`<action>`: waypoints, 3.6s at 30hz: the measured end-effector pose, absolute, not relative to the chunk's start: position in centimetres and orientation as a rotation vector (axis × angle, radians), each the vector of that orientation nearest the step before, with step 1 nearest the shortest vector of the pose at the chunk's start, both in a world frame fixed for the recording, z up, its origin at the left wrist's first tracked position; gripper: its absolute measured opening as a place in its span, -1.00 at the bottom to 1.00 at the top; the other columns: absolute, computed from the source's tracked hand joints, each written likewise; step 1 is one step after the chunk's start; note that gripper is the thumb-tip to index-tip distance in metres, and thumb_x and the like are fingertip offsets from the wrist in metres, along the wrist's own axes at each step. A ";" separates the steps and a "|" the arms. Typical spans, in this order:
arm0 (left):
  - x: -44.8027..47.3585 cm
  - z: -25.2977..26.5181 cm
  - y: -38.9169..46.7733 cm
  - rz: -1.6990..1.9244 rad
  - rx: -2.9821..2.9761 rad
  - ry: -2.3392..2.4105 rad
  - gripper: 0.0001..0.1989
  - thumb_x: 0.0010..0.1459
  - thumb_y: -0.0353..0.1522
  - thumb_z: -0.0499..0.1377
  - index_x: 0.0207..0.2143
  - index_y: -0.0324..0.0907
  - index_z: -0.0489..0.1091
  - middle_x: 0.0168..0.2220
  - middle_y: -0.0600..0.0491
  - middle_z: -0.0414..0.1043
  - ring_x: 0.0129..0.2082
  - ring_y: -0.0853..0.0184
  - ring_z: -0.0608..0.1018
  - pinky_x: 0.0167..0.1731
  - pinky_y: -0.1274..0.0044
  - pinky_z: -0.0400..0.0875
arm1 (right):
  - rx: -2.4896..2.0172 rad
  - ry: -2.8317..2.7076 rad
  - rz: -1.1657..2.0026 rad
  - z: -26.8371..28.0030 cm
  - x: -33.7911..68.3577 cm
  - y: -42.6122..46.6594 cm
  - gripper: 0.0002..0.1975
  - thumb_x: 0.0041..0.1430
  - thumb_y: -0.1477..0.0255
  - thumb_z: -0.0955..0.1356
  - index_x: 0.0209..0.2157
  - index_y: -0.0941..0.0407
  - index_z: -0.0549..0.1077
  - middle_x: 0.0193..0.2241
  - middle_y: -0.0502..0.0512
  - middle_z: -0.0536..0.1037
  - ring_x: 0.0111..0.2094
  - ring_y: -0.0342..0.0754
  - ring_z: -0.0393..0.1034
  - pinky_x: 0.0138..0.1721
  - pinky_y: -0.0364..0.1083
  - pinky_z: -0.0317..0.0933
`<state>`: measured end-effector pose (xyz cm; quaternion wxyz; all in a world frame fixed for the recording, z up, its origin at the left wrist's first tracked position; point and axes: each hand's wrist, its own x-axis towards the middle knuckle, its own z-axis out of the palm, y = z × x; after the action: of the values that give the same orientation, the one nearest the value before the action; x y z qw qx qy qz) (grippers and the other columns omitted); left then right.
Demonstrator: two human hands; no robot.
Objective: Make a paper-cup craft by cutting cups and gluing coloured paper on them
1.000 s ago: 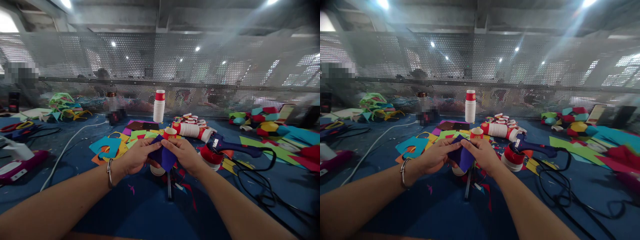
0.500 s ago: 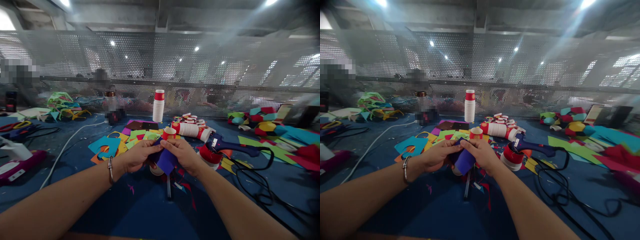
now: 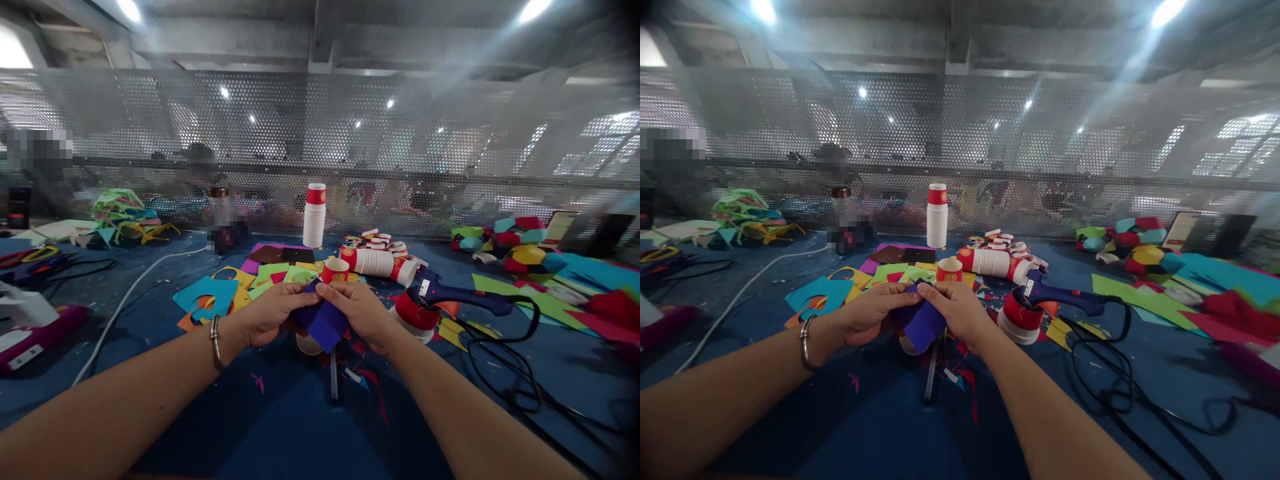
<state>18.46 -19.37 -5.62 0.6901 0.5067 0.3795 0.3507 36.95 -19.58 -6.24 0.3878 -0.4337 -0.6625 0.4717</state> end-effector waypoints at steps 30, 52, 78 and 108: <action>11.5 -3.0 -15.4 0.459 1.769 1.175 -0.70 -0.03 -0.19 0.32 -0.26 -0.15 0.50 -0.44 0.11 0.45 -0.51 0.40 0.41 -0.52 0.57 0.18 | -1.306 -1.693 0.977 -6.6 37.7 -18.6 -0.47 0.18 -0.08 0.31 -0.56 0.10 0.35 -0.70 -0.13 0.12 -0.65 -0.21 -0.10 -0.59 -0.14 -0.18; 3.6 -2.0 -12.2 0.084 2.350 1.453 -0.66 -0.06 -0.29 0.23 -0.18 -0.13 0.55 -0.28 0.01 0.57 -0.29 0.22 0.52 -0.29 0.49 0.30 | -1.415 -1.792 0.552 -5.9 38.4 -18.4 -0.48 0.24 -0.02 0.28 -0.60 0.09 0.30 -0.65 -0.06 0.15 -0.56 -0.14 0.00 -0.50 -0.08 -0.19; 15.9 -2.8 -20.0 1.148 2.485 0.793 -0.87 0.19 -0.44 0.19 -0.26 -0.09 0.53 -0.10 -0.01 0.53 -0.03 0.24 0.51 0.04 0.38 0.36 | -1.096 -1.605 1.091 -5.8 37.2 -19.3 -0.51 0.16 -0.06 0.36 -0.47 0.10 0.35 -0.67 -0.17 0.06 -0.62 -0.21 -0.15 -0.58 -0.12 -0.28; 18.0 -5.6 -19.7 1.002 1.584 0.731 -0.50 -0.06 -0.47 0.38 -0.12 -0.10 0.21 -0.07 0.04 0.35 -0.34 0.40 0.53 -0.33 0.48 0.42 | -0.908 -1.407 1.396 -5.0 36.6 -20.2 -0.70 0.03 0.27 0.49 -0.31 0.13 0.39 -0.59 -0.20 0.12 -0.64 -0.30 -0.22 -0.58 -0.11 -0.39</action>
<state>18.01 -19.72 -5.62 0.5352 0.6651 0.3069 0.4208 36.65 -20.23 -5.00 0.4623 -0.3695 -0.5722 0.5678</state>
